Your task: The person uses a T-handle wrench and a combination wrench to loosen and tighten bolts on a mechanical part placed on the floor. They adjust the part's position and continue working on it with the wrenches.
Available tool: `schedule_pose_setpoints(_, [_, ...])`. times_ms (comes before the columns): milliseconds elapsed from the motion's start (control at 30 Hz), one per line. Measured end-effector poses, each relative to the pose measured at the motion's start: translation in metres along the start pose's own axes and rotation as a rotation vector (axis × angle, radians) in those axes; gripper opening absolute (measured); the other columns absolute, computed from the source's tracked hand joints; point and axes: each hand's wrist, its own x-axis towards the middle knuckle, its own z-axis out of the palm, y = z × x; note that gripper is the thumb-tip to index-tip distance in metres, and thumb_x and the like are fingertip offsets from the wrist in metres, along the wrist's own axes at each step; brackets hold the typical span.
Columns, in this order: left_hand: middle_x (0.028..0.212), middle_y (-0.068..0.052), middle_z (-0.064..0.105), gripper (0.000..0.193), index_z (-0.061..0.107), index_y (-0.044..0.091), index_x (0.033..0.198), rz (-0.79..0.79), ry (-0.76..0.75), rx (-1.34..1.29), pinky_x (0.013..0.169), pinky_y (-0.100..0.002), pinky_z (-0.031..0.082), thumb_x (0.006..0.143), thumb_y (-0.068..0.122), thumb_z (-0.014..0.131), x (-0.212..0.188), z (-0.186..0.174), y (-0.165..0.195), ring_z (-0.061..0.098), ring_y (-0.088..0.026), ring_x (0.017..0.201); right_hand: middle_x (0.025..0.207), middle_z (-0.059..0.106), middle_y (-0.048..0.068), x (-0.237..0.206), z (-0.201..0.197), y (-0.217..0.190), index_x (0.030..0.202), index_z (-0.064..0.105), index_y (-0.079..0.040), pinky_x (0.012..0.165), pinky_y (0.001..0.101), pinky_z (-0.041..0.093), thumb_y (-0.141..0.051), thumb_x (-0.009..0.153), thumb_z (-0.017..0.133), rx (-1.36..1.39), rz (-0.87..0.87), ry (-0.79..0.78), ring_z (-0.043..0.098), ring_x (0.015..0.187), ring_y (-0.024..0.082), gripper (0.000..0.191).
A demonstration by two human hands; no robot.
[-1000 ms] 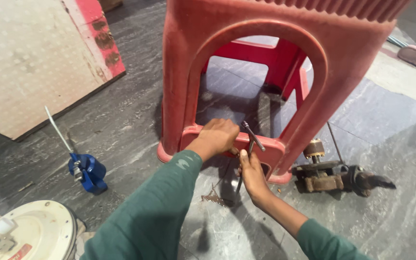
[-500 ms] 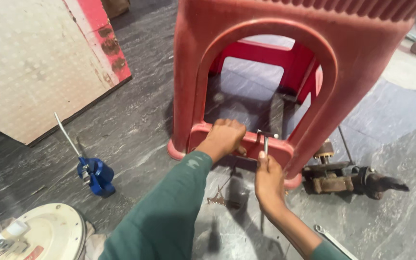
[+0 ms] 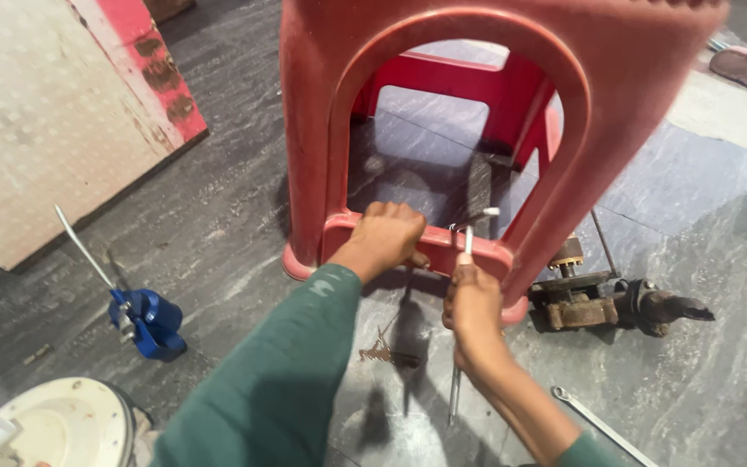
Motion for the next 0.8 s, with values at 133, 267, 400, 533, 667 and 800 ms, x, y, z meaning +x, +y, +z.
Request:
schedule_pose_setpoints(133, [0.109,-0.015,0.070,0.066,0.071,0.008,0.102,-0.050,-0.115,0.017,0.092,-0.049,0.049,0.060,0.055,0.090,0.008,-0.002,-0.002,0.066,-0.036,0.108,0.055,0.034,-0.004,-0.010,0.002,-0.005,0.071,0.043,-0.013,0.038,0.0307,0.023,-0.038,0.106,0.046,0.203,0.104,-0.051,0.029,0.042,0.010,0.044])
schedule_pose_setpoints(267, [0.105,-0.015,0.071,0.064,0.071,0.008,0.097,-0.034,0.010,0.021,0.090,-0.050,0.050,0.057,0.054,0.090,0.011,0.002,-0.007,0.067,-0.037,0.105,0.059,0.041,-0.001,0.007,0.019,0.007,0.072,0.047,-0.007,0.047,0.0361,0.030,-0.038,0.109,0.047,0.005,-0.048,0.038,0.035,0.052,0.013,0.049])
schedule_pose_setpoints(400, [0.100,-0.016,0.071,0.066,0.070,0.006,0.095,-0.004,0.068,0.008,0.087,-0.051,0.051,0.055,0.054,0.091,0.011,0.008,-0.010,0.068,-0.037,0.100,0.060,0.049,0.006,0.027,0.015,0.019,0.073,0.052,-0.002,0.059,0.0431,0.037,-0.037,0.109,0.046,-0.363,-0.159,0.159,0.046,0.057,0.021,0.051])
schedule_pose_setpoints(533, [0.100,-0.016,0.071,0.063,0.070,0.006,0.093,-0.019,0.079,0.019,0.085,-0.050,0.051,0.056,0.053,0.091,0.008,0.011,-0.008,0.068,-0.037,0.098,0.060,0.053,0.006,0.023,0.015,0.014,0.075,0.055,-0.002,0.059,0.0431,0.039,-0.038,0.109,0.046,-0.427,-0.326,0.190,0.051,0.056,0.021,0.051])
schedule_pose_setpoints(667, [0.100,-0.015,0.072,0.060,0.070,0.007,0.096,0.029,0.079,-0.008,0.086,-0.050,0.051,0.059,0.050,0.091,0.000,0.012,-0.002,0.069,-0.037,0.099,0.059,0.043,0.003,-0.006,0.005,0.004,0.076,0.049,-0.004,0.049,0.0425,0.033,-0.043,0.109,0.047,-0.160,-0.098,-0.032,0.039,0.052,0.017,0.052])
schedule_pose_setpoints(800, [0.096,-0.016,0.072,0.061,0.072,0.006,0.089,0.034,0.069,0.008,0.083,-0.049,0.053,0.053,0.051,0.093,0.003,0.003,-0.001,0.070,-0.037,0.097,0.058,0.037,0.000,-0.010,0.000,-0.001,0.077,0.044,-0.005,0.046,0.0416,0.025,-0.041,0.110,0.046,0.109,0.082,-0.084,0.032,0.048,0.017,0.049])
